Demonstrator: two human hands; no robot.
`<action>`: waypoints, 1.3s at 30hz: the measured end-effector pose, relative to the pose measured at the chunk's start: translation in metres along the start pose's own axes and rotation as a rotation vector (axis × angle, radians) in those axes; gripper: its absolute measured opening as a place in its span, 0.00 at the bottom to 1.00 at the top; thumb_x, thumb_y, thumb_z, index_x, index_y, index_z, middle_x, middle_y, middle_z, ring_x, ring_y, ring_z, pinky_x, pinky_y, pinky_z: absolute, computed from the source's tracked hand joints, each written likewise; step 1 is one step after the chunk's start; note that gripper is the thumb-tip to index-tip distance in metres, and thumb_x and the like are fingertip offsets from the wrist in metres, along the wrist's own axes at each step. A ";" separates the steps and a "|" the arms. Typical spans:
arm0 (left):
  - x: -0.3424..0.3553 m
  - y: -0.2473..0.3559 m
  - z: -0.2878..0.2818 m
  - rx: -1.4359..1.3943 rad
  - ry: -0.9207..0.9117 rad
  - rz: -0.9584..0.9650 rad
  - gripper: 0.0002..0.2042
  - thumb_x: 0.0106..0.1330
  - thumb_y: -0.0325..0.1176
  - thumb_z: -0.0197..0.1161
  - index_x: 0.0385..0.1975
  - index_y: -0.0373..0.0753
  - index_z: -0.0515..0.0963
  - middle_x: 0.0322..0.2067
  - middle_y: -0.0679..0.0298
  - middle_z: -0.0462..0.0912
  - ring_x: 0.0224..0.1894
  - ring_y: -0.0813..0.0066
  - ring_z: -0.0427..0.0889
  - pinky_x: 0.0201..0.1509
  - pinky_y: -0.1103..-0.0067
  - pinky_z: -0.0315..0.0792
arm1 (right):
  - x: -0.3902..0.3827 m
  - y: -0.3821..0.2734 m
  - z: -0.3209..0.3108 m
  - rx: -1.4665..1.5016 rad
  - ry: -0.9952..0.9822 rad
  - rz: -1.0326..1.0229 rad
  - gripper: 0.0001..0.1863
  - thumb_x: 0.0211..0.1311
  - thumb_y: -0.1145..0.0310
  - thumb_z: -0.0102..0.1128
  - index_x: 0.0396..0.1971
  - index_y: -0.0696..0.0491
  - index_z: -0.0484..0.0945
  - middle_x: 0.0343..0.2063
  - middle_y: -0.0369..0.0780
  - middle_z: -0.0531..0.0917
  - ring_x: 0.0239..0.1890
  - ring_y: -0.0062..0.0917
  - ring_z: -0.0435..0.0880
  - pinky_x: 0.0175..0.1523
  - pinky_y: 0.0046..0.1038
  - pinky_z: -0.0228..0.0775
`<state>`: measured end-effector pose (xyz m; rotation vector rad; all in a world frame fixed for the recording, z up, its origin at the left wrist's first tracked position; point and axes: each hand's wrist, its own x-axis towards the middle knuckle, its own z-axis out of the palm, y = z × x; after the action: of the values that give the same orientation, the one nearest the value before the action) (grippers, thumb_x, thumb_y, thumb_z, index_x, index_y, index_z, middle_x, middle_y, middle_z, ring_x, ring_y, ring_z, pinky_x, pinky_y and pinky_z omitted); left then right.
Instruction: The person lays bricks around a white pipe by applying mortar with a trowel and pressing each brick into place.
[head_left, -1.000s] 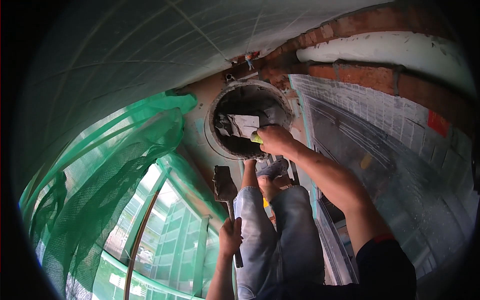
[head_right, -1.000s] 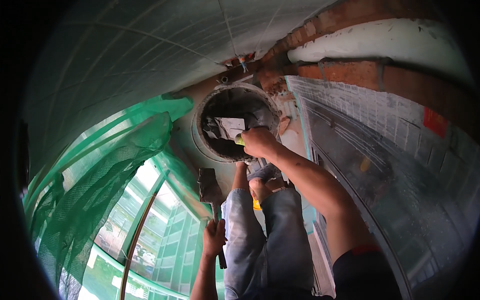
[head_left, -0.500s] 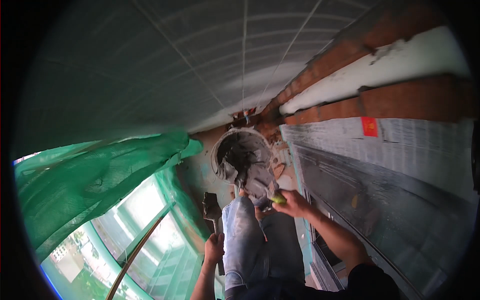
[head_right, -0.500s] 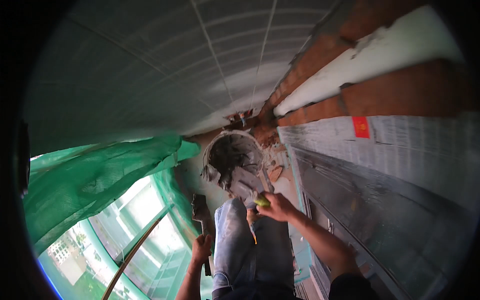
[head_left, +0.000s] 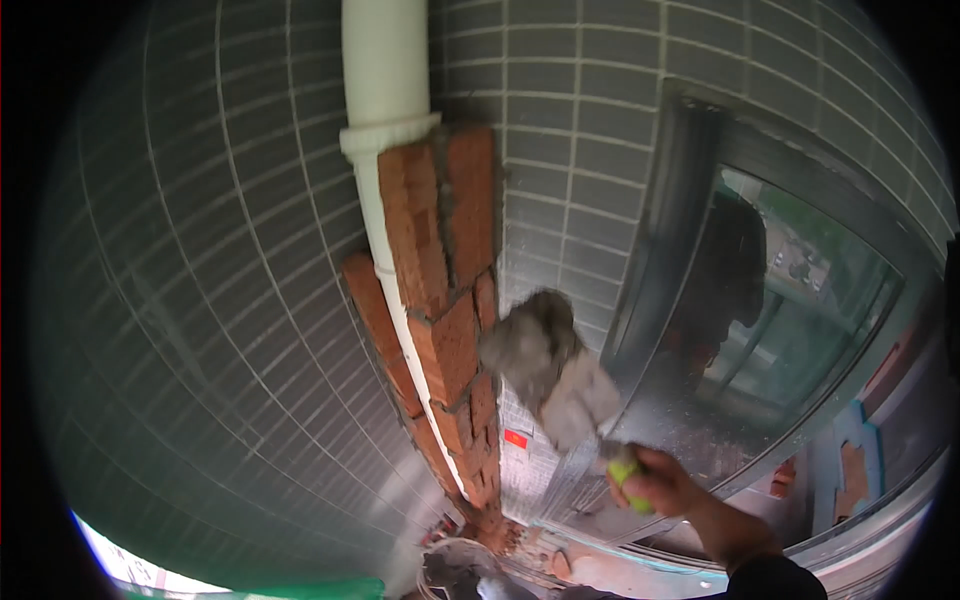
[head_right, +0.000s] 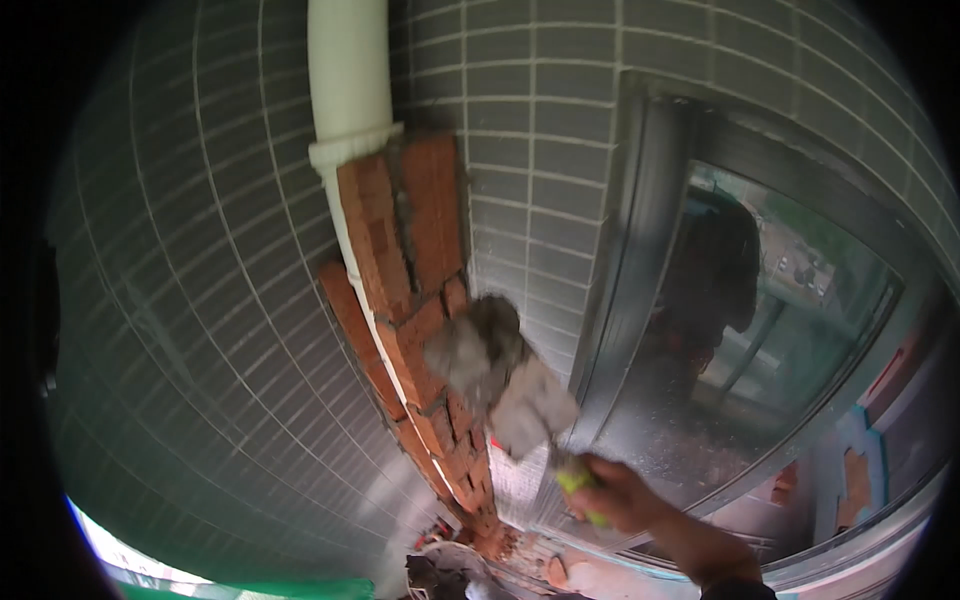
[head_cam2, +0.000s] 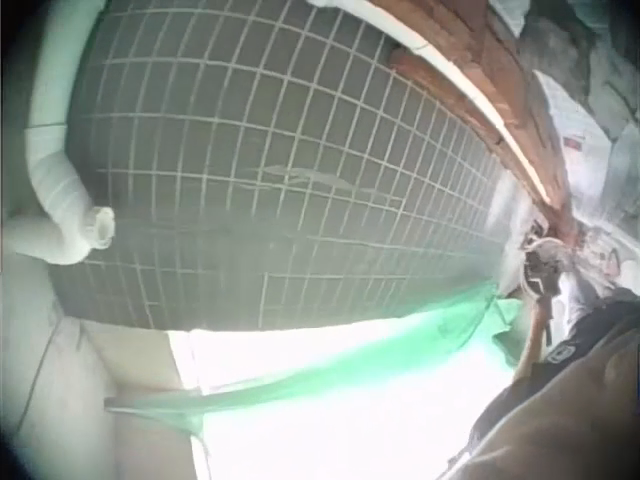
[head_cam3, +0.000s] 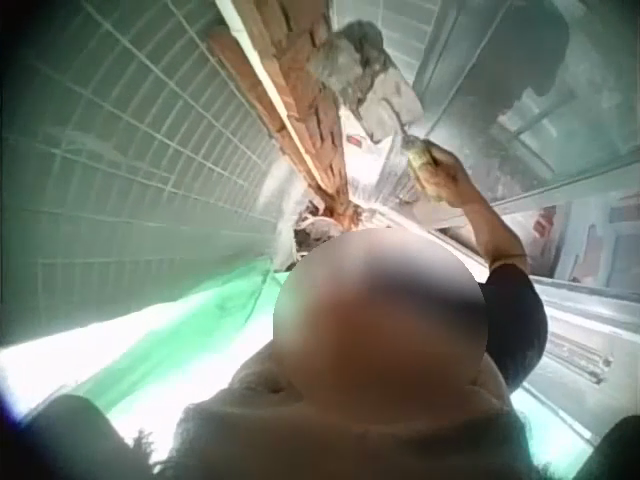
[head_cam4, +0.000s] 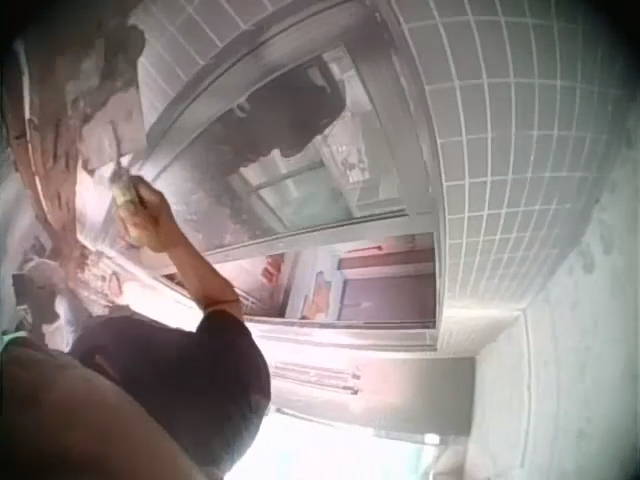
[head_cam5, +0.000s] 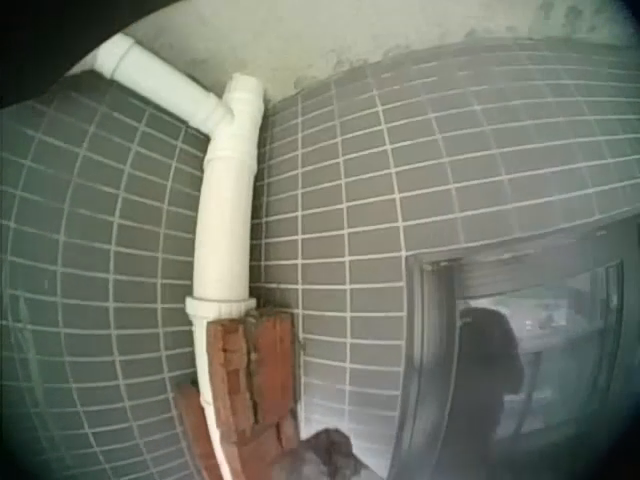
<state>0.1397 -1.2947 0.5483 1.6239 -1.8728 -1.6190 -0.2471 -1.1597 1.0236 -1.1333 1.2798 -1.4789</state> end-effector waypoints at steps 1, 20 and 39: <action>0.005 0.029 -0.018 0.013 0.017 0.037 0.20 0.67 0.52 0.54 0.37 0.38 0.77 0.17 0.62 0.74 0.16 0.72 0.71 0.20 0.71 0.68 | 0.013 -0.018 -0.002 -0.058 0.014 -0.109 0.18 0.63 0.64 0.56 0.49 0.57 0.70 0.28 0.35 0.76 0.28 0.17 0.74 0.32 0.23 0.66; 0.045 0.130 -0.080 0.087 -0.051 0.205 0.20 0.67 0.51 0.54 0.36 0.37 0.77 0.19 0.59 0.75 0.19 0.67 0.72 0.23 0.69 0.69 | 0.258 -0.104 0.025 -1.103 0.812 -0.607 0.24 0.56 0.68 0.61 0.50 0.64 0.70 0.41 0.52 0.73 0.37 0.51 0.78 0.43 0.42 0.72; 0.063 0.136 -0.092 0.111 -0.091 0.228 0.20 0.67 0.51 0.54 0.36 0.36 0.77 0.21 0.55 0.76 0.23 0.62 0.74 0.27 0.66 0.69 | 0.213 -0.097 0.004 -1.475 0.782 -0.572 0.23 0.56 0.70 0.59 0.52 0.59 0.68 0.38 0.44 0.72 0.29 0.40 0.80 0.33 0.37 0.75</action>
<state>0.1002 -1.4239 0.6604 1.3362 -2.1394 -1.5411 -0.2946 -1.3561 1.1411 -2.0039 3.0323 -1.2594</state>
